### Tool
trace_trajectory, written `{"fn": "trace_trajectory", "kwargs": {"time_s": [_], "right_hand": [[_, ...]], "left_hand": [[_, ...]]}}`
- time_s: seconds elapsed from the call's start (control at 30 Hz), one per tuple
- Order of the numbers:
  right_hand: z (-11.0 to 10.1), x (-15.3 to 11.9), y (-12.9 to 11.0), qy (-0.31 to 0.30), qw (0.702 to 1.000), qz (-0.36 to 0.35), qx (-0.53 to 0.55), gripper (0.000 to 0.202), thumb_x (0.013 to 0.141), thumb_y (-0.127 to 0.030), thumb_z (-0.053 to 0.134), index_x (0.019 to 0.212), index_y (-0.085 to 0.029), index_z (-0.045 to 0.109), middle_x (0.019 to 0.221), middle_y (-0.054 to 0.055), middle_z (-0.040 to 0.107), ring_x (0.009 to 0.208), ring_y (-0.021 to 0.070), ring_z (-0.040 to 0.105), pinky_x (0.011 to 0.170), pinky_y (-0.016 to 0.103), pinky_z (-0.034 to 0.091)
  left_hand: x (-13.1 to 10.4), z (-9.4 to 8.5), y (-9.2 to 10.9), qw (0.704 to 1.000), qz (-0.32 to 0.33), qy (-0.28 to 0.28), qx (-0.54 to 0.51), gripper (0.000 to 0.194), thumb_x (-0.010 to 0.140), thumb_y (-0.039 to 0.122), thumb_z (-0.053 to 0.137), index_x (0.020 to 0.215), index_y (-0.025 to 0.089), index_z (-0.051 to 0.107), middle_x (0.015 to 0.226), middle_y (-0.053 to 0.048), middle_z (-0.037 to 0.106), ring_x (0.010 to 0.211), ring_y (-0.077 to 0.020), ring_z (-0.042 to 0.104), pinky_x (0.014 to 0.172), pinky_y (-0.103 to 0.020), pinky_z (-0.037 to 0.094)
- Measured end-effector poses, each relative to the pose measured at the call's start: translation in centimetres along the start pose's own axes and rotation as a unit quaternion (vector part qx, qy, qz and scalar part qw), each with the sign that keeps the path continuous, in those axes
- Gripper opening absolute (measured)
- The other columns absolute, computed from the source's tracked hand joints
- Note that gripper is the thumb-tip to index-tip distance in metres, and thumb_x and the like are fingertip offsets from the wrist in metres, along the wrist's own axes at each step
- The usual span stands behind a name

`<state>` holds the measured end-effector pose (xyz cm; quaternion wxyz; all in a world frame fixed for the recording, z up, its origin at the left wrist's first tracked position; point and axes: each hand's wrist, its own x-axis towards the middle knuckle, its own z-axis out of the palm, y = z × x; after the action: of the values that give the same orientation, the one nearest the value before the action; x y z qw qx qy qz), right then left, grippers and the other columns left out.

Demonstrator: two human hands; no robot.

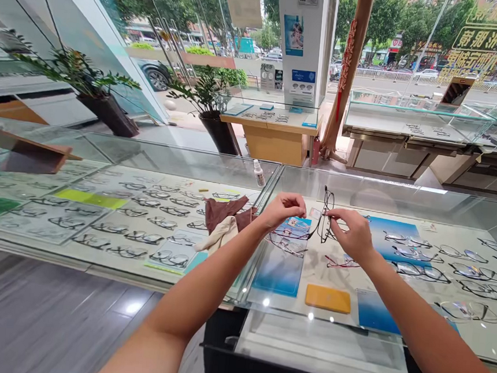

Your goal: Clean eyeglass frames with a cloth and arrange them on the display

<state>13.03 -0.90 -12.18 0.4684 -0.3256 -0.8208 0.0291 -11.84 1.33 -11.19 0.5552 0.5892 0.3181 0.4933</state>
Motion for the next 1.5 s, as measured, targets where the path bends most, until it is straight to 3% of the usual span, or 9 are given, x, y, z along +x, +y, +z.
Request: {"fn": "trace_trajectory", "kwargs": {"time_s": [0.23,0.47,0.73,0.87,1.0,1.1,1.23,1.4,1.5], "right_hand": [[0.3,0.0,-1.0,0.001,0.999,-0.046,-0.009,0.019,0.102,-0.015,0.059,0.105,-0.024,0.075,0.088,0.002,0.083,0.077,0.0204,0.077,0.075,0.034,0.055],[0.5,-0.3,-1.2,-0.011,0.999,-0.047,-0.011,0.022,0.102,-0.013,0.058,0.110,-0.025,0.074,0.098,0.004,0.086,0.085,0.0223,0.079,0.076,0.036,0.055],[0.3,-0.2,-1.5,0.008,0.999,-0.034,-0.010,0.021,0.104,-0.017,0.058,0.114,-0.025,0.075,0.103,0.006,0.086,0.090,0.0230,0.080,0.080,0.036,0.057],[0.1,-0.1,-1.5,0.020,0.999,-0.021,-0.026,0.022,0.105,-0.019,0.058,0.116,-0.026,0.076,0.103,0.006,0.086,0.085,0.0237,0.078,0.080,0.038,0.057],[0.0,-0.1,-1.5,0.014,0.999,-0.016,-0.040,0.022,0.108,-0.024,0.056,0.114,-0.026,0.077,0.105,0.007,0.086,0.089,0.0242,0.079,0.080,0.038,0.057],[-0.1,0.0,-1.3,0.019,0.998,-0.028,-0.052,0.023,0.110,-0.026,0.054,0.112,-0.026,0.077,0.105,0.006,0.086,0.089,0.0234,0.079,0.080,0.037,0.056],[-0.4,0.2,-1.1,0.026,0.997,-0.047,-0.060,0.023,0.111,-0.026,0.054,0.109,-0.026,0.077,0.099,0.006,0.086,0.083,0.0226,0.077,0.076,0.037,0.054],[-0.5,0.3,-1.3,0.025,0.996,-0.079,-0.026,0.019,0.111,-0.022,0.055,0.111,-0.025,0.074,0.097,0.005,0.086,0.081,0.0211,0.077,0.077,0.036,0.054],[-0.4,0.3,-1.5,0.009,0.996,-0.082,-0.023,0.022,0.112,-0.024,0.052,0.110,-0.026,0.074,0.099,0.005,0.086,0.083,0.0208,0.079,0.077,0.036,0.055]], "left_hand": [[-0.1,0.3,0.2,0.997,-0.002,-0.035,0.069,0.033,0.070,0.043,0.082,0.066,0.018,0.061,0.061,0.000,0.060,0.062,-0.0130,0.053,0.064,-0.028,0.042],[-0.4,0.8,0.5,0.992,-0.009,-0.043,0.115,0.033,0.081,0.046,0.069,0.067,0.020,0.054,0.061,0.004,0.049,0.061,-0.0115,0.043,0.065,-0.028,0.036],[-0.3,1.0,0.4,0.988,-0.006,-0.011,0.152,0.060,0.089,0.074,0.068,0.069,0.021,0.050,0.064,0.003,0.051,0.063,-0.0115,0.045,0.066,-0.028,0.038],[-0.6,1.1,0.4,0.993,-0.060,-0.081,0.055,0.060,0.072,0.065,0.092,0.088,0.020,0.055,0.080,0.001,0.063,0.072,-0.0124,0.057,0.069,-0.027,0.045],[-0.7,0.9,0.3,0.989,-0.091,-0.108,0.038,0.055,0.074,0.054,0.096,0.094,0.019,0.059,0.079,0.000,0.067,0.071,-0.0120,0.059,0.068,-0.026,0.044],[-0.4,0.4,0.3,0.992,-0.085,-0.069,0.059,0.049,0.074,0.048,0.095,0.091,0.017,0.062,0.078,0.000,0.068,0.070,-0.0109,0.058,0.067,-0.025,0.042],[0.1,-0.2,0.2,0.993,-0.056,0.066,0.078,0.047,0.068,0.043,0.094,0.093,0.017,0.064,0.079,-0.001,0.072,0.073,-0.0127,0.062,0.070,-0.026,0.045],[0.6,-0.9,0.2,0.969,-0.050,0.232,0.061,0.058,0.058,0.052,0.096,0.090,0.019,0.059,0.081,-0.004,0.077,0.069,-0.0121,0.060,0.065,-0.025,0.042],[0.8,-0.9,0.2,0.957,-0.072,0.280,0.010,0.070,0.051,0.055,0.099,0.092,0.021,0.054,0.089,-0.005,0.080,0.072,-0.0122,0.062,0.066,-0.024,0.043]]}}
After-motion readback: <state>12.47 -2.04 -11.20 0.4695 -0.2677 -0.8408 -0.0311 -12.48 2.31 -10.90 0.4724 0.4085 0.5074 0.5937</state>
